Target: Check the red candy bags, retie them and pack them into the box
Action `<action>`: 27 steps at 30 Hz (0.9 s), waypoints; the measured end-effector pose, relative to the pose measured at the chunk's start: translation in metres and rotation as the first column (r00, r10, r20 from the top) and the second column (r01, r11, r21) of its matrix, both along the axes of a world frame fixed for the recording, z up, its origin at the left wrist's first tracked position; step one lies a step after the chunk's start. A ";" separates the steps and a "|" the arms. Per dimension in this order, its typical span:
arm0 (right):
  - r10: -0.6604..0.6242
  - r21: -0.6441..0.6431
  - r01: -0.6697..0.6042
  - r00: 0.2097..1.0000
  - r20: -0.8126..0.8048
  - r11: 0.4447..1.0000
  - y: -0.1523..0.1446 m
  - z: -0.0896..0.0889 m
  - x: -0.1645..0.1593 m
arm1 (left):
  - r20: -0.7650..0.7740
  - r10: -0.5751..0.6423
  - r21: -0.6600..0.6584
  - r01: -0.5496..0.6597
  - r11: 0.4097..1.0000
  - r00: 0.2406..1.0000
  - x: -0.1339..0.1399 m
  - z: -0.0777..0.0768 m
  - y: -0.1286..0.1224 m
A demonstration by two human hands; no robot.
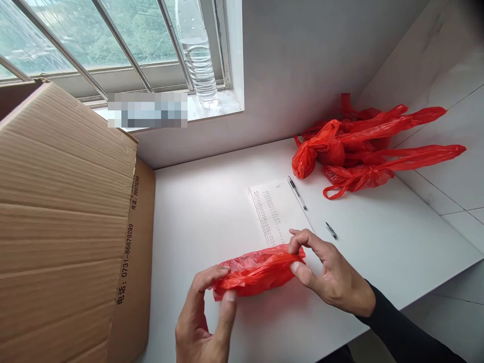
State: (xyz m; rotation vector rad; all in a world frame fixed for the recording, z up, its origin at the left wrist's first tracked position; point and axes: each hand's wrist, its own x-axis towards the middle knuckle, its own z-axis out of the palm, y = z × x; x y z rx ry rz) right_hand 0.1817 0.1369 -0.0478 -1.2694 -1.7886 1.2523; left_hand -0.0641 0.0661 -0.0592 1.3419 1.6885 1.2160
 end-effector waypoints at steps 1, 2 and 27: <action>0.012 -0.015 -0.012 1.000 0.009 1.000 0.000 0.002 -0.001 | -0.049 -0.043 0.026 0.045 0.999 0.998 0.002 0.001 0.001; 0.029 -0.019 -0.028 0.999 0.018 0.999 -0.001 0.003 -0.003 | -0.102 -0.089 0.051 0.095 0.994 0.991 0.004 0.002 0.002; -0.149 -0.095 0.129 0.958 -0.246 0.987 -0.013 0.003 0.009 | -0.115 -0.005 0.236 0.033 0.971 0.993 0.014 0.026 0.001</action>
